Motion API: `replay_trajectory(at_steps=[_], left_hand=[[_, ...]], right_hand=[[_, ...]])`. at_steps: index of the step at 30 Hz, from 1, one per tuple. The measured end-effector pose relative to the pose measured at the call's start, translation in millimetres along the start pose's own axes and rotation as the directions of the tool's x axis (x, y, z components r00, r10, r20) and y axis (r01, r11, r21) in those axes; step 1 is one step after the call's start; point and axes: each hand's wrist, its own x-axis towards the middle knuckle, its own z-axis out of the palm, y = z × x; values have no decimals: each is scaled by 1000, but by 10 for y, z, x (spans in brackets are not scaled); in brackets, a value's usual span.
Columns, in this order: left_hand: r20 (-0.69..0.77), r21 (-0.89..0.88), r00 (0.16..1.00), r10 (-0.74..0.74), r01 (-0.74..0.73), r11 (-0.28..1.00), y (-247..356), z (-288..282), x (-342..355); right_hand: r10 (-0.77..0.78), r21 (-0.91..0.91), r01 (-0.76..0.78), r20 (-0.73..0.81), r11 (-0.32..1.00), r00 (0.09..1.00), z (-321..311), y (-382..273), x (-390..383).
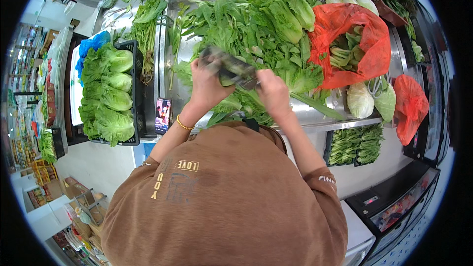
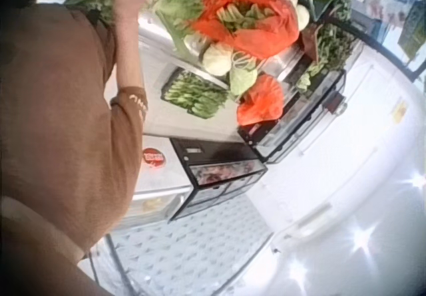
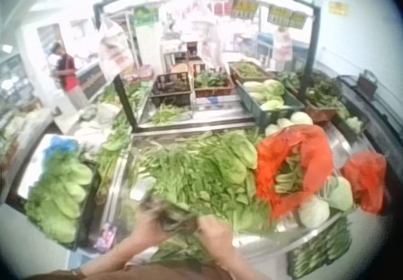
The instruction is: The person picks up lettuce from a pile, trims the stem end with a knife, peels away outer leaves, and places the trimmed lettuce into a black crate.
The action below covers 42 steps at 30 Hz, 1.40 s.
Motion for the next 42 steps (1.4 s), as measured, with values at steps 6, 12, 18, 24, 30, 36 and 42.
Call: replay_trajectory(at_steps=[6,12,18,24,30,36,42], left_hand=[[78,42,997,-27,24,999,-76,41,76],[89,-37,996,-30,33,999,-10,65,120],[103,-12,990,-98,100,995,-21,190,166],[-10,-224,978,211,-207,952,44,-106,169],[-237,152,824,515,-492,857,-87,48,87],[153,83,873,464,-479,874,-88,-160,56],[188,-811,823,-537,439,388,-403,-84,-521]], right_hand=[[336,86,-347,125,934,934,-160,300,-144],[350,-19,-350,134,936,927,31,580,-253],[152,102,-154,30,983,988,41,126,-49],[407,-218,-362,220,906,886,281,1121,-499],[147,743,-647,630,168,762,-263,456,166],[191,793,-541,598,-279,778,2,-125,310],[202,896,-439,420,60,885,-53,-370,543]])
